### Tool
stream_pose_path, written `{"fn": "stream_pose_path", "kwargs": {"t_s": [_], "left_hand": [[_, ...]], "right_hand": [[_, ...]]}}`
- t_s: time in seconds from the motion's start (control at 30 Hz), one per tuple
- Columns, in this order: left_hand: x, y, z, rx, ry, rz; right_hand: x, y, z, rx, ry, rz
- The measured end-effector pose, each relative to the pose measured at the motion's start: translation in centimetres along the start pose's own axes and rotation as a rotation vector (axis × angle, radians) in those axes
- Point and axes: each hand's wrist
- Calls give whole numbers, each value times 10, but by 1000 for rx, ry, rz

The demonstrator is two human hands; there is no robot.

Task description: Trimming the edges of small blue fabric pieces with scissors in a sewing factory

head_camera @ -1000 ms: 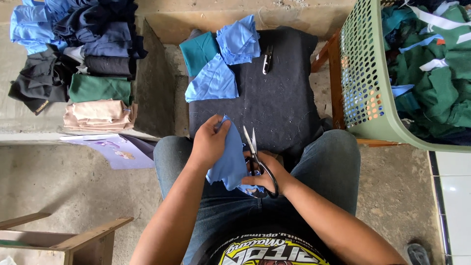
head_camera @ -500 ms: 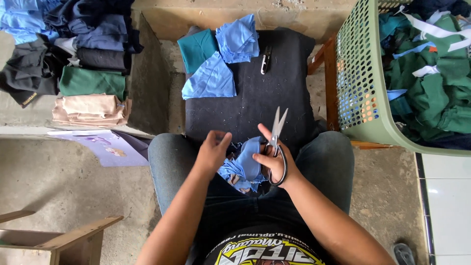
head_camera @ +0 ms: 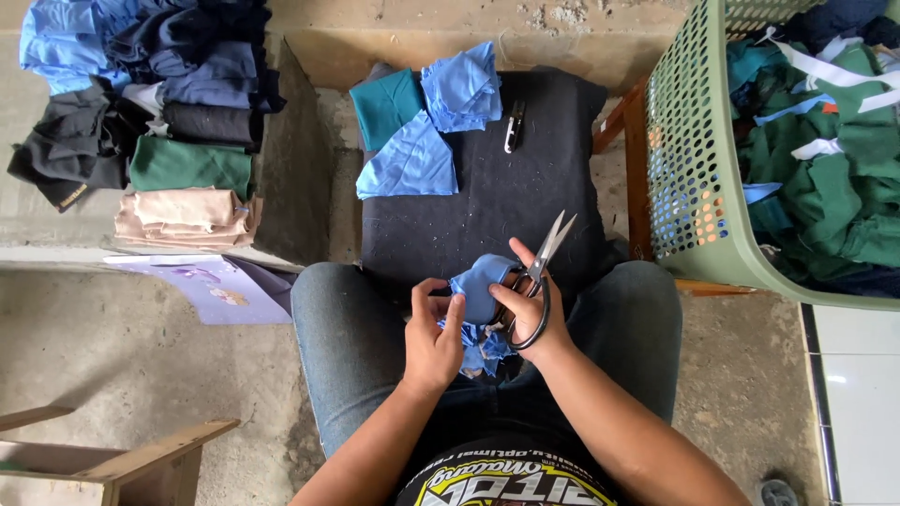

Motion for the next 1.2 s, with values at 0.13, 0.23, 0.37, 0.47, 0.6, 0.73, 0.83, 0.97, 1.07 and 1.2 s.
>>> {"fn": "stream_pose_path", "kwargs": {"t_s": [0.13,0.23,0.37,0.47,0.6,0.73,0.83,0.97,1.07,1.2], "left_hand": [[2,0,0,46,-7,31],[-13,-3,1,177,-3,45],[-16,-5,4,86,5,189],[-23,-10,7,36,106,234],[-29,-11,9,-41,207,112],[-18,-21,1,-84,180,34],[-9,-21,-2,-107,278,13],[-26,-19,-5,-203,477,-75],[-1,-20,-12,-214,517,-114],[0,-24,-13,-260,471,-161]], "right_hand": [[9,-10,-10,38,-4,-3],[10,-13,-10,101,-31,-7],[17,-14,-14,129,-54,4],[19,-20,-15,127,-62,12],[7,-7,8,221,85,-17],[-10,7,22,196,97,-7],[-12,11,23,203,114,-10],[-3,4,14,186,94,-32],[18,-18,-12,143,-20,-33],[15,-13,-4,167,-12,-73]]}}
Point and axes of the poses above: each hand's wrist, its own y-axis away from the middle knuckle, its own z-axis out of the palm, x = y × z, and after that the axes turned 15 degrees about z, right-handed
